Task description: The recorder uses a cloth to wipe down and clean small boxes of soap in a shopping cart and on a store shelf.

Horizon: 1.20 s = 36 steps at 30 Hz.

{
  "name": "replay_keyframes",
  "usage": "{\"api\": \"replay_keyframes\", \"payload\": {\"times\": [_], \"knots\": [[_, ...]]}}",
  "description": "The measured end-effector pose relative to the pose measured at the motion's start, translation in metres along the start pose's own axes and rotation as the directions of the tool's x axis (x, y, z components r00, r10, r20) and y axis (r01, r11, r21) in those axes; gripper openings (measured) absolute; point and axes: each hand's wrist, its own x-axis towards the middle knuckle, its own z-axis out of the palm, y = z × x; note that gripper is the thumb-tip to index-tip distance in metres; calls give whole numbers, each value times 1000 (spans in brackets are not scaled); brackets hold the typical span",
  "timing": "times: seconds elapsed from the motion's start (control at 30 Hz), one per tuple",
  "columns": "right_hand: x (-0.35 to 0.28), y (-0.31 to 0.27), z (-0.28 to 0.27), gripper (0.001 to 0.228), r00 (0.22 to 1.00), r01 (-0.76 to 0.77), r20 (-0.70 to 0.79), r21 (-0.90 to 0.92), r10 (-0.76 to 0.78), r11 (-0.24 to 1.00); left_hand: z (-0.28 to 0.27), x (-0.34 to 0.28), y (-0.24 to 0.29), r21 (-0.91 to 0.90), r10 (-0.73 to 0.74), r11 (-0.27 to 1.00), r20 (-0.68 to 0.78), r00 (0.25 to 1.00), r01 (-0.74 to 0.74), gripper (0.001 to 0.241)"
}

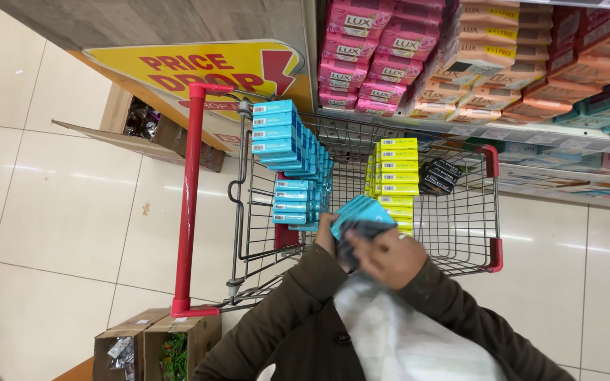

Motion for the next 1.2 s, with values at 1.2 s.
{"api": "replay_keyframes", "payload": {"times": [1.2], "knots": [[-17,63,13,27,719,-593,-40,485,694,642,84,-10,-15,161,-123,974,-219,968,160,66]]}}
